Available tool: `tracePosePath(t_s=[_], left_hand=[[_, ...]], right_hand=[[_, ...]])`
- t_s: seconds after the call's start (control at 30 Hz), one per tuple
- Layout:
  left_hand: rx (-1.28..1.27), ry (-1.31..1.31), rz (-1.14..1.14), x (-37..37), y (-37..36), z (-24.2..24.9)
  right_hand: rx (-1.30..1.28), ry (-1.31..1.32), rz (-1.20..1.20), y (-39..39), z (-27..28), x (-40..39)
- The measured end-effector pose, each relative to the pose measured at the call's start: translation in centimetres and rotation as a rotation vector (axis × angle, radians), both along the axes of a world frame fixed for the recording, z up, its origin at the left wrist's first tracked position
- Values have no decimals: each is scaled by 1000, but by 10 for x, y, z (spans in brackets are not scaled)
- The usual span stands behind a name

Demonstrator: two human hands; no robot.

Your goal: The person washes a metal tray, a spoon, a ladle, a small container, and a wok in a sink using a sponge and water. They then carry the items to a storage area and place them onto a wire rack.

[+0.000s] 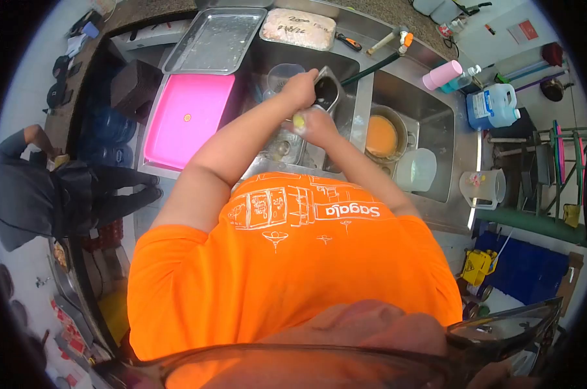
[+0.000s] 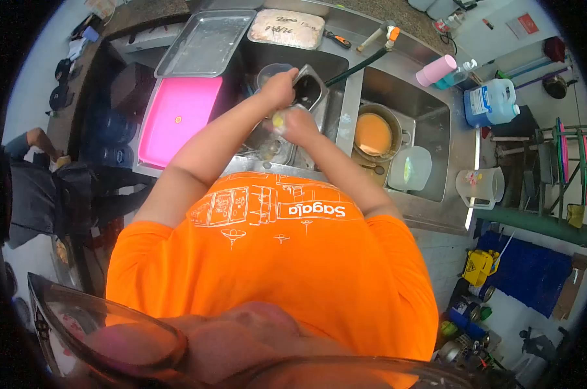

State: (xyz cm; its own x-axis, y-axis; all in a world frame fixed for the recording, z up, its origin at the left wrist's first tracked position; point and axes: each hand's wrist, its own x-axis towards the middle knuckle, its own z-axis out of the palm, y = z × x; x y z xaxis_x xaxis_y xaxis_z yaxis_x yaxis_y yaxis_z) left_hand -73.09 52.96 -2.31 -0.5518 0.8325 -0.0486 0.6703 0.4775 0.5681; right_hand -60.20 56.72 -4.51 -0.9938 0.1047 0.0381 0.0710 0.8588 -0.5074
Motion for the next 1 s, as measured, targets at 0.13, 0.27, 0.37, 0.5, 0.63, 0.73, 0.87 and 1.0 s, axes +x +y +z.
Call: tracePosePath(t_s=[0.13,0.27,0.37,0.5,0.63,0.73,0.87,1.0], left_hand=[[-196,-90,-385,3,-9,10],[-236,-204,-532,-7,-10,16],[-291,-362,-618,-37,-12,8],[-409,-570,-638,-46,-28,19],[-139,-586,-583,-48,-39,28],[45,-1005,-403,-49,-55,44],[438,-1165,-273,-14,-78,71],[728,-1615,18,-8,-61,48]], right_hand=[[-21,162,338,20,-25,1],[-16,-296,168,30,-8,-7],[66,-489,328,20,27,-3],[149,-511,439,18,39,4],[-345,-538,354,35,79,3],[-926,-480,128,53,66,15],[-1773,-406,84,52,91,27],[-2247,35,234,48,91,28]])
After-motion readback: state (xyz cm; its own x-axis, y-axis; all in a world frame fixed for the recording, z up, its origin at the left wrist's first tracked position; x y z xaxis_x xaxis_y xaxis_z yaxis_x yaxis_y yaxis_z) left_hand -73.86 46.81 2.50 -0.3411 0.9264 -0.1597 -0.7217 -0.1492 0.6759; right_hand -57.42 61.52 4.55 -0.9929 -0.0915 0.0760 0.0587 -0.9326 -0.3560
